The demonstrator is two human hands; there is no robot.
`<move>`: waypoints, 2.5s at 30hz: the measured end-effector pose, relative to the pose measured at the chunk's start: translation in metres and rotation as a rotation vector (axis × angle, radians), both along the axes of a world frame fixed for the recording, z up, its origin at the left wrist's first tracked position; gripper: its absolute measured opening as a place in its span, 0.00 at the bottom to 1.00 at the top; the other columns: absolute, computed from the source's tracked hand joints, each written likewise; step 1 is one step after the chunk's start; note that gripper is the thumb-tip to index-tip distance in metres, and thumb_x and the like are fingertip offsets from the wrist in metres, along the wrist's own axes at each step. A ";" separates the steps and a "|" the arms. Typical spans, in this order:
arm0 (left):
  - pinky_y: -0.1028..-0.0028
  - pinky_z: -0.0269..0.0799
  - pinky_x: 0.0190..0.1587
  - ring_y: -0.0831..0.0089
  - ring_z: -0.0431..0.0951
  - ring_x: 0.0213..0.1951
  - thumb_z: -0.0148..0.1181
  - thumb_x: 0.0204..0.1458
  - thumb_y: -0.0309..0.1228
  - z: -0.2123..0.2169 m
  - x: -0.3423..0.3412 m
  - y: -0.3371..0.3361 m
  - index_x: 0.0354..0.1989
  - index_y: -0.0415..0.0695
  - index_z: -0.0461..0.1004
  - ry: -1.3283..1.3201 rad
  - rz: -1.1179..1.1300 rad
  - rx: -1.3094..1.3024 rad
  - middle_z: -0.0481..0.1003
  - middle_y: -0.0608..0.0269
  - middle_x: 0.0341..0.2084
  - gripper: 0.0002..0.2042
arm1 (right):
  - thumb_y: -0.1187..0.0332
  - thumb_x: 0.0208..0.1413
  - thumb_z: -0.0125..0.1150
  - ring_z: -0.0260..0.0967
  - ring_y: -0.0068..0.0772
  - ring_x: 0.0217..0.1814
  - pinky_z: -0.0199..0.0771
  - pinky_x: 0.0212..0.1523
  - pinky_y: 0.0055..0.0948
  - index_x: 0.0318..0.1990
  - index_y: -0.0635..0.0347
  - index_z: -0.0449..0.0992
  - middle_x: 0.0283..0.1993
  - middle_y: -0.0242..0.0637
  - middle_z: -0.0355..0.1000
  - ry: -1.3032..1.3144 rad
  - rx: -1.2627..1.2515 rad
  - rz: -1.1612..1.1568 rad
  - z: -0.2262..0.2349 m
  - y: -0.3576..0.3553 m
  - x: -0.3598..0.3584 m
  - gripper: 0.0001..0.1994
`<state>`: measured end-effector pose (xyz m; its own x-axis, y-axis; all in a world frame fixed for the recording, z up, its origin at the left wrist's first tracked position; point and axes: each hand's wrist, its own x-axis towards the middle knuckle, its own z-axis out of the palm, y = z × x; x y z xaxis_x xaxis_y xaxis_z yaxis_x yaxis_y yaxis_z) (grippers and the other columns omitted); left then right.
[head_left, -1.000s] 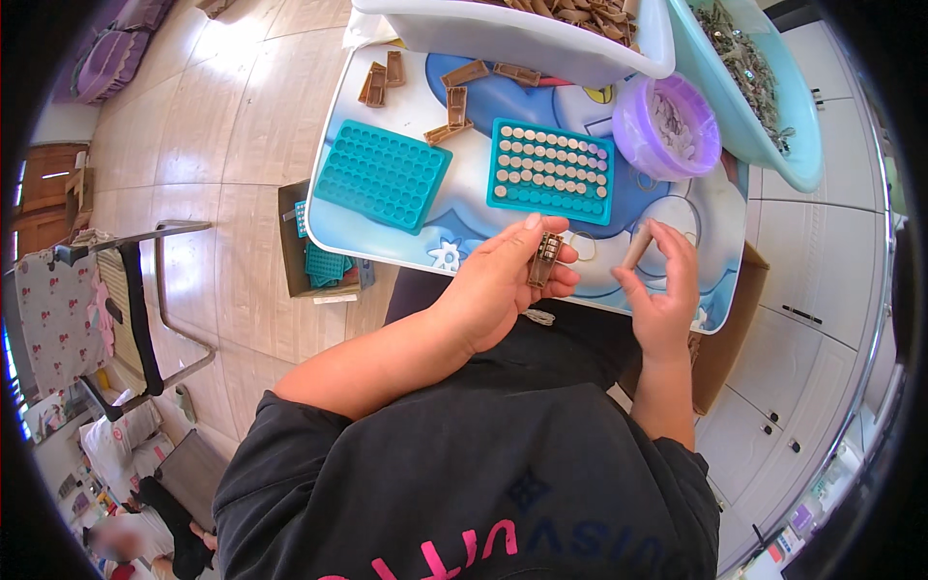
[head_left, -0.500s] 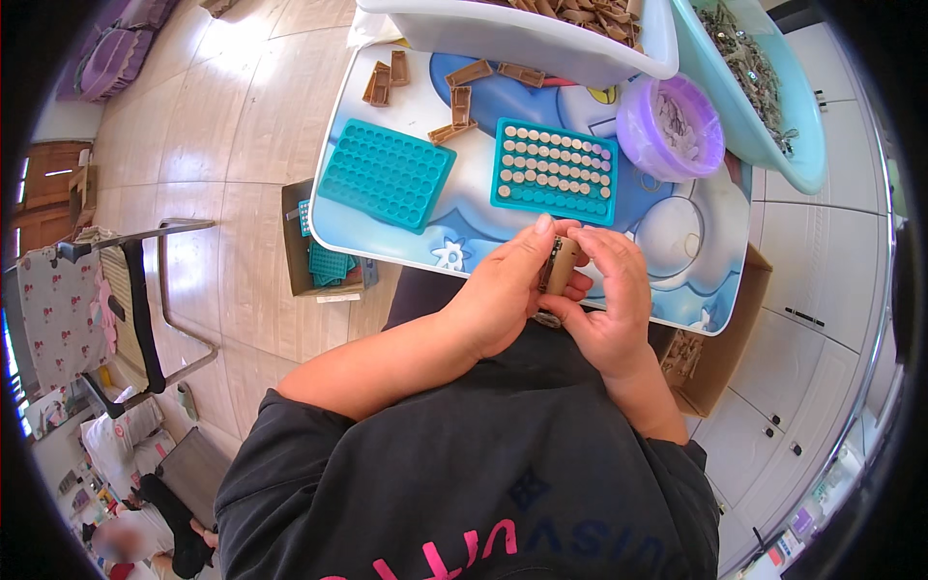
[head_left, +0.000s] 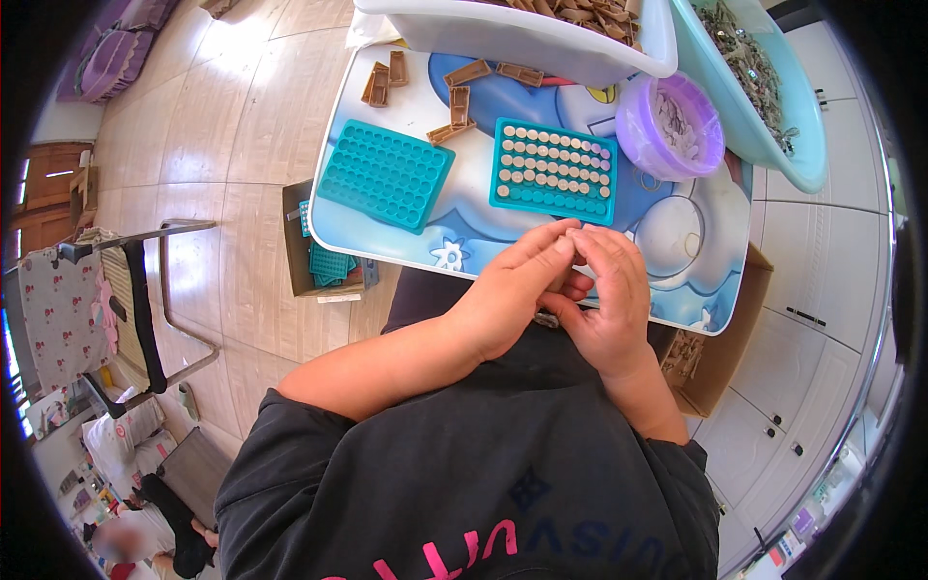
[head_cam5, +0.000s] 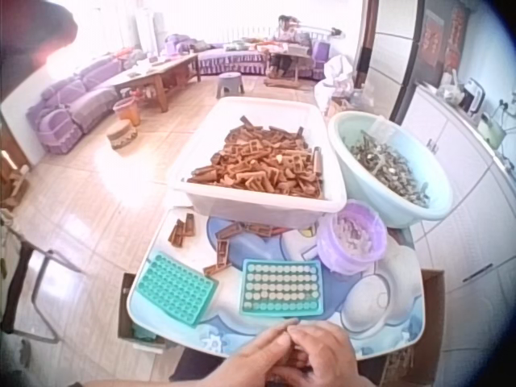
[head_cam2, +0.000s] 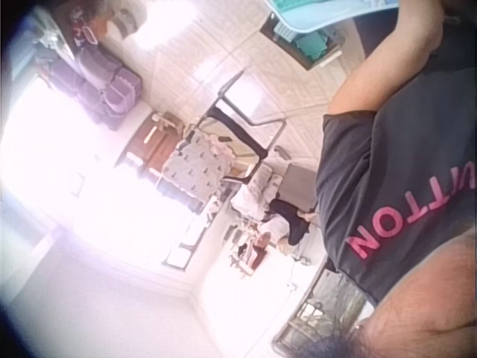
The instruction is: The person assembles brown rectangular parts by hand, inserting small white plugs into them and attaching metal brackets.
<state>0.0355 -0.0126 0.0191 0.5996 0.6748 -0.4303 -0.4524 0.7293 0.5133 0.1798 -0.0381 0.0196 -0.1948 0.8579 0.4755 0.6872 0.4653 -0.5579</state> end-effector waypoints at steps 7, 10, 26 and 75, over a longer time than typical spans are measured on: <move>0.77 0.69 0.45 0.75 0.71 0.43 0.44 0.58 0.21 -0.002 -0.002 -0.002 0.62 0.39 0.52 0.207 -0.075 0.289 0.68 0.60 0.42 0.22 | 0.63 0.42 0.68 0.67 0.43 0.49 0.65 0.49 0.34 0.49 0.64 0.69 0.47 0.42 0.69 0.330 -0.291 0.019 0.005 -0.001 0.011 0.27; 0.76 0.69 0.45 0.75 0.71 0.44 0.46 0.57 0.19 0.000 -0.004 -0.002 0.63 0.39 0.49 0.369 -0.105 0.614 0.69 0.59 0.41 0.25 | 0.58 0.54 0.59 0.67 0.35 0.47 0.66 0.47 0.28 0.45 0.68 0.72 0.47 0.44 0.68 0.434 -0.424 0.024 0.004 0.000 0.013 0.20; 0.81 0.68 0.25 0.81 0.73 0.24 0.56 0.52 0.23 0.000 -0.010 -0.004 0.39 0.37 0.68 0.621 0.098 1.101 0.73 0.63 0.25 0.08 | 0.62 0.56 0.57 0.61 0.20 0.40 0.60 0.43 0.19 0.43 0.65 0.69 0.40 0.33 0.65 1.001 -0.390 0.086 -0.007 -0.008 0.008 0.15; 0.73 0.73 0.40 0.73 0.74 0.34 0.42 0.61 0.34 0.001 -0.014 0.016 0.50 0.39 0.65 -0.102 -0.057 -0.154 0.72 0.58 0.38 0.14 | 0.74 0.53 0.55 0.67 0.20 0.37 0.65 0.40 0.19 0.30 0.64 0.73 0.37 0.33 0.73 0.576 -0.527 -0.049 0.054 0.064 0.062 0.04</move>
<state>0.0217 0.0033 0.0200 0.6808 0.5691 -0.4611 -0.4518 0.8218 0.3471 0.2422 0.0261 0.0740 0.0029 0.9998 0.0174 0.2347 0.0163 -0.9719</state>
